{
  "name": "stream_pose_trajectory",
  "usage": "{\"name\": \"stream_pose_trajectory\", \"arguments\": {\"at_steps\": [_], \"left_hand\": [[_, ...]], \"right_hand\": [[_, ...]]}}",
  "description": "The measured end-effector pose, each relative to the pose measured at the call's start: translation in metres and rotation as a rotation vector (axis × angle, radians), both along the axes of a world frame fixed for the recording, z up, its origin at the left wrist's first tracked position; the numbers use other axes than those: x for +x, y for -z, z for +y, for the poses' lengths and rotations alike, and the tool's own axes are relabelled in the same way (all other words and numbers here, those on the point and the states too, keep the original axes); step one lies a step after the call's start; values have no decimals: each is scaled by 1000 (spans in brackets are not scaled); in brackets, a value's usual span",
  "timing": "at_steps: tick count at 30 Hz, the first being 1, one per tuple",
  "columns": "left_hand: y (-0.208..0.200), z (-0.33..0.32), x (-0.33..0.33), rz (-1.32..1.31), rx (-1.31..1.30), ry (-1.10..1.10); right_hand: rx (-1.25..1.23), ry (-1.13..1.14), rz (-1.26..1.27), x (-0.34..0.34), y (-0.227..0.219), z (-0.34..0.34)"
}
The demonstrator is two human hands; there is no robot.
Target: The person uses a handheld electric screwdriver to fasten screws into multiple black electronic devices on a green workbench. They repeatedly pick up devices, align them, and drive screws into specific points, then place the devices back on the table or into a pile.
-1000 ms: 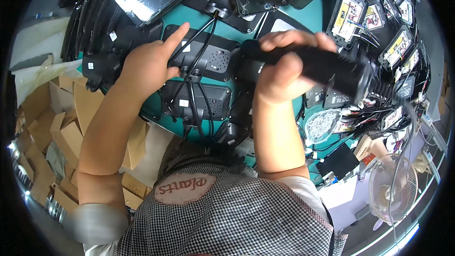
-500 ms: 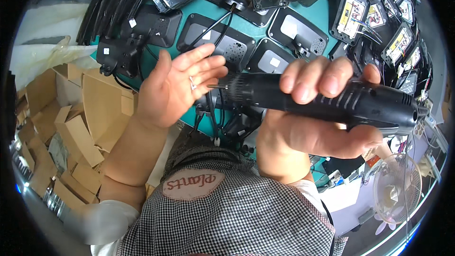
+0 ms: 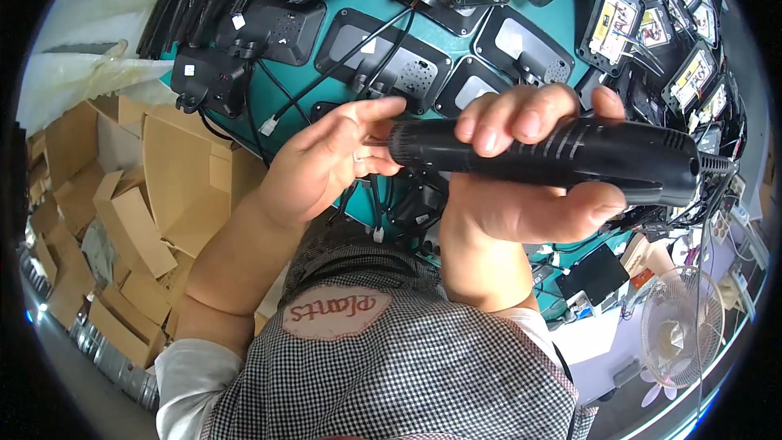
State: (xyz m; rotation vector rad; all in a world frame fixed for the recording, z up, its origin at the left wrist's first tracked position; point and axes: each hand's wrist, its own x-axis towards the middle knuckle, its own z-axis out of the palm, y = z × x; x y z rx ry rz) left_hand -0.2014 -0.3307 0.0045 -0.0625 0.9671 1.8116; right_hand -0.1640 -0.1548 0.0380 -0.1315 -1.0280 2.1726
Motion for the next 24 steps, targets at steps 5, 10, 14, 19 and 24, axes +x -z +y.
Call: {"name": "stream_pose_trajectory", "arguments": {"at_steps": [5,10,14,19,24], "left_hand": [[14,-7,5,-88,-121,-16],[0,4,3,42,-276,-3],[-1,9,8,187,-275,18],[-2,10,6,387,-276,118],[17,8,-11,941,-664,45]], "right_hand": [[-14,25,11,2,-3,9],[-10,73,-21,4,-10,11],[-16,-32,62,8,-2,21],[-32,-107,120,13,-1,30],[215,67,25,27,17,20]]}}
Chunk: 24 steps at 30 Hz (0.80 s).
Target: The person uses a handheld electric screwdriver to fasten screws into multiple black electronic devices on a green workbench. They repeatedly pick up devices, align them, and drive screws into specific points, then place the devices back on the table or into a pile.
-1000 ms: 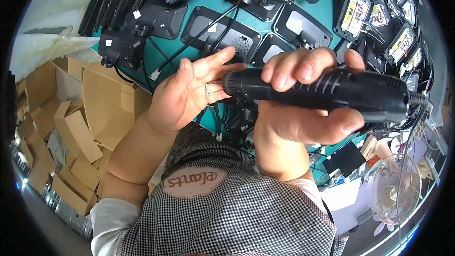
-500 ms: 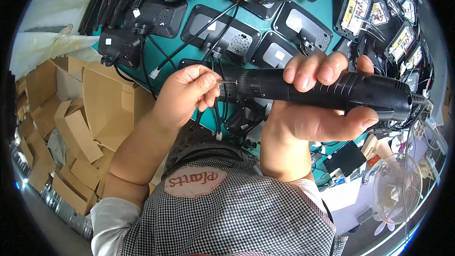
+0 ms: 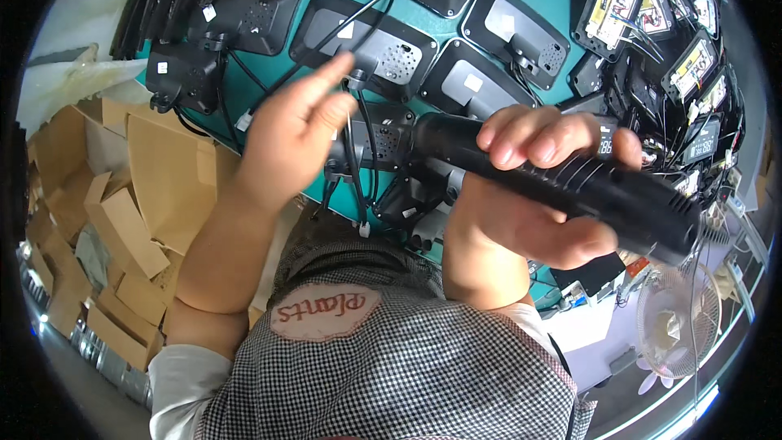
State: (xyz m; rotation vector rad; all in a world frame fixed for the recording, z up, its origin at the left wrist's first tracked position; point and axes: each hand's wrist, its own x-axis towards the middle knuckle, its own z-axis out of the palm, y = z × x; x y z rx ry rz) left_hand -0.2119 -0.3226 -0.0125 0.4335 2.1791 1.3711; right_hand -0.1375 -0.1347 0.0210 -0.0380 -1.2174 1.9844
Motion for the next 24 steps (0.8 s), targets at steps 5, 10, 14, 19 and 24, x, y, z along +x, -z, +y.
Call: {"name": "stream_pose_trajectory", "arguments": {"at_steps": [5,10,14,19,24], "left_hand": [[6,-5,-20,397,-308,105],[16,-2,-22,367,-401,160],[23,-2,-21,380,-383,162],[22,-3,-22,356,-408,185],[22,-2,-19,253,-218,77]], "right_hand": [[188,70,-29,1,28,-6],[283,89,-41,-2,44,-10],[274,105,-39,-6,51,-17],[343,46,-21,-4,52,-17],[156,89,-46,1,32,-2]]}}
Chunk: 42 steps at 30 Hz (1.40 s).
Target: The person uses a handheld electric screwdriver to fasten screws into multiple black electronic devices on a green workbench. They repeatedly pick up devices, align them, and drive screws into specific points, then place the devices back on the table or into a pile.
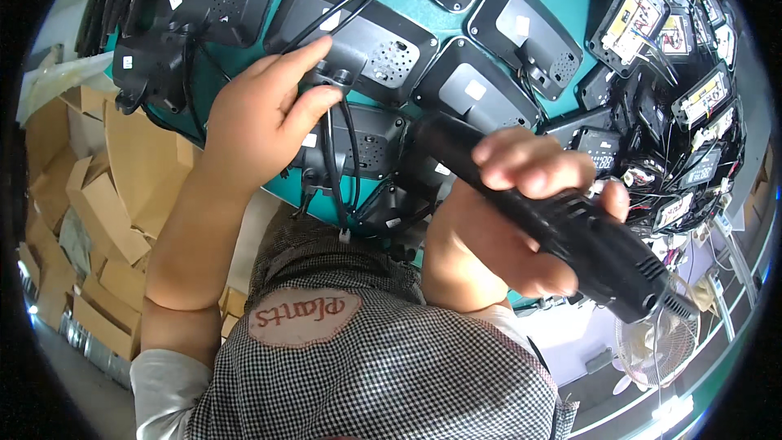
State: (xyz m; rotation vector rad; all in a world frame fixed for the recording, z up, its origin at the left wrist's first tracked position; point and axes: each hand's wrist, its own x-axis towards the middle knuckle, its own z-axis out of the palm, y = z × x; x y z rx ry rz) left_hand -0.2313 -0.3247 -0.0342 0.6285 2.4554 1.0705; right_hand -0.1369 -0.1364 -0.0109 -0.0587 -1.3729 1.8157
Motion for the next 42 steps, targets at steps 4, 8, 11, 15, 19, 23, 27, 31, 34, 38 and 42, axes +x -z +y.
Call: {"name": "stream_pose_trajectory", "arguments": {"at_steps": [4,8,11,15,19,23,27,31,34,38,42], "left_hand": [[-20,3,11,-504,243,-174],[-21,9,19,-396,310,-110],[-18,11,14,-265,277,-51],[-16,10,16,-267,270,-45],[-18,7,16,-271,230,-48],[-21,5,18,-597,227,-118],[-18,10,28,-859,391,-149],[-17,20,34,-1097,629,-127],[-20,18,30,-1183,608,-153],[-16,15,31,-1187,648,-217],[-17,14,36,-1370,686,-376]], "right_hand": [[-150,-17,75,6,-17,17],[-124,-43,61,5,-22,22],[-23,-38,-5,6,0,18],[26,92,-79,3,28,-5],[56,157,-130,0,33,-10],[-63,35,-8,6,8,3],[-133,6,54,9,-24,11],[-199,3,75,4,-42,5],[-228,-52,93,3,-43,4],[-319,-86,110,4,-40,12],[-351,-80,123,5,-38,14]]}}
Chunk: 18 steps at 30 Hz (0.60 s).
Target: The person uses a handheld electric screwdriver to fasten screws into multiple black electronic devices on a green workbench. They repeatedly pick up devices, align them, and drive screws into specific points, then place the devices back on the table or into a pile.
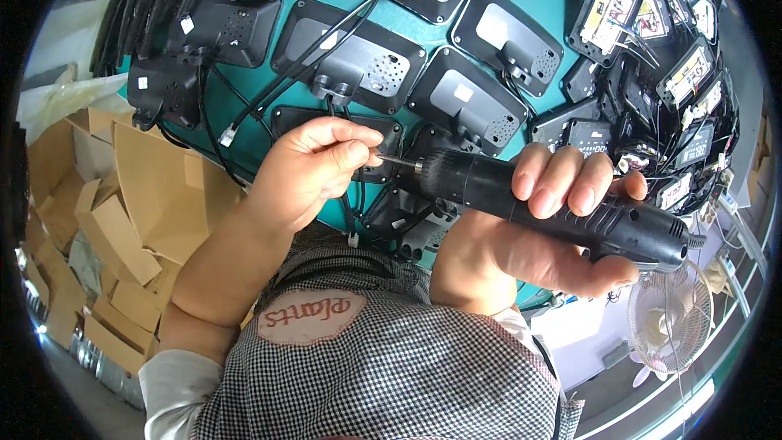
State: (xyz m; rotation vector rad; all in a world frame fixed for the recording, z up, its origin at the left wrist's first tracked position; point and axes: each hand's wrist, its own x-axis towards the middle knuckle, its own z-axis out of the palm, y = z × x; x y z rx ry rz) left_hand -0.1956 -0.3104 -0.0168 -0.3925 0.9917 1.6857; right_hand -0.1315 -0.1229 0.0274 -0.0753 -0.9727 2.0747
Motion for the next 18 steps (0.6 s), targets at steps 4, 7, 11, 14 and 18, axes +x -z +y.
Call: {"name": "stream_pose_trajectory", "arguments": {"at_steps": [4,7,11,14,18], "left_hand": [[-2,1,6,-85,29,-28],[-1,3,11,-9,13,8],[-2,2,10,452,-66,189],[-5,-1,1,565,-8,275],[-3,1,-7,771,-106,201]], "right_hand": [[37,13,-12,-1,3,-4],[30,15,-22,-2,4,-6],[-15,13,-23,-2,1,-4],[-47,-89,-11,-1,-2,2],[59,-74,-49,0,2,-2]]}}
